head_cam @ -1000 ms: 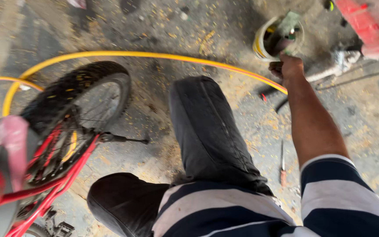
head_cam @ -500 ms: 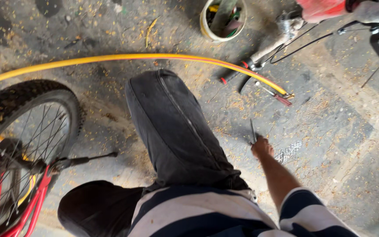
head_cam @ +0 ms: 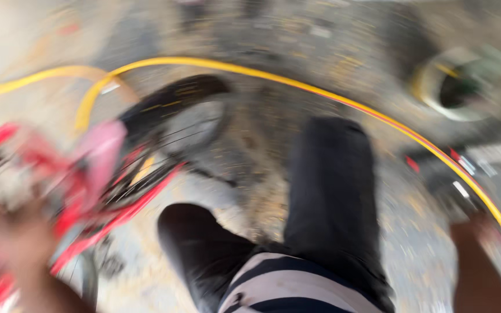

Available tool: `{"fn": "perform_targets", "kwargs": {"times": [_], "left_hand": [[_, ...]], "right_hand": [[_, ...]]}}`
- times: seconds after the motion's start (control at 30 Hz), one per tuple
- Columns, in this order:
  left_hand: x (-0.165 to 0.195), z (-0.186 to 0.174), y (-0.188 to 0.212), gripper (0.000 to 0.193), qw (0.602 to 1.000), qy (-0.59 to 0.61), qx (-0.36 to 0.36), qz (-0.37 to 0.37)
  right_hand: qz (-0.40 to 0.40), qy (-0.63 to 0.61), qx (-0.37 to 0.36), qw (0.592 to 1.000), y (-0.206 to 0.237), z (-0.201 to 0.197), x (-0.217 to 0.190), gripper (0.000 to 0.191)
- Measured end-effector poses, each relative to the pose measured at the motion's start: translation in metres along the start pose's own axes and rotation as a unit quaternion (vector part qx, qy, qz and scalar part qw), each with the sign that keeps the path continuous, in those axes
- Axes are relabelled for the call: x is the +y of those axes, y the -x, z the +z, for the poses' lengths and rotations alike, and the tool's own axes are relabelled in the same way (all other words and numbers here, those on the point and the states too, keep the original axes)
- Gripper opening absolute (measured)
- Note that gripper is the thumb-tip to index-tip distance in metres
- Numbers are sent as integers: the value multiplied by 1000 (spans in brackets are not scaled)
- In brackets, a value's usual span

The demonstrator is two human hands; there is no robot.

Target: The person works on a red children's bicycle lying on the floor. They first adjust the spokes of a bicycle wheel, reposition the bike, then use a spoke wrench to work on the rear wheel spokes and finally handle the tire and wheel at the rear of the bike.

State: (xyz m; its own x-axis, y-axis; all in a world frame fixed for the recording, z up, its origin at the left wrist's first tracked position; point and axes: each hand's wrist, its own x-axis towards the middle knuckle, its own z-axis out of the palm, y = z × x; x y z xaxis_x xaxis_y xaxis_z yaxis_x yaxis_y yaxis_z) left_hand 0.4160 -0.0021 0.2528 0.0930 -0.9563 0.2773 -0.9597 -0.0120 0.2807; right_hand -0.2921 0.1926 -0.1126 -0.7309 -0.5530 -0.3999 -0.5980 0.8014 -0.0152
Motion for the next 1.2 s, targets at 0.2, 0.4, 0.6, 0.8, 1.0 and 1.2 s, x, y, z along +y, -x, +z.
{"fn": "perform_targets", "kwargs": {"times": [0.2,0.4,0.6,0.8,1.0,1.2], "left_hand": [[-16,12,-2,73,995,-66,72,33],[30,-17,-20,75,993,-63,102,5],[22,-10,-21,80,991,-42,126,-19],[25,-11,-25,81,991,-19,125,-30],[40,-23,-10,80,990,-15,131,-39],[52,-29,15,79,988,-13,153,-27]], "right_hand": [[-77,1,-150,986,47,20,-80,55],[-236,-86,-253,934,55,30,-181,53],[-413,-182,-133,882,49,-10,-267,50],[-581,28,51,812,6,-104,-351,58],[-570,294,-63,765,14,-129,-400,83],[-629,52,-39,775,66,-136,-486,79]]}}
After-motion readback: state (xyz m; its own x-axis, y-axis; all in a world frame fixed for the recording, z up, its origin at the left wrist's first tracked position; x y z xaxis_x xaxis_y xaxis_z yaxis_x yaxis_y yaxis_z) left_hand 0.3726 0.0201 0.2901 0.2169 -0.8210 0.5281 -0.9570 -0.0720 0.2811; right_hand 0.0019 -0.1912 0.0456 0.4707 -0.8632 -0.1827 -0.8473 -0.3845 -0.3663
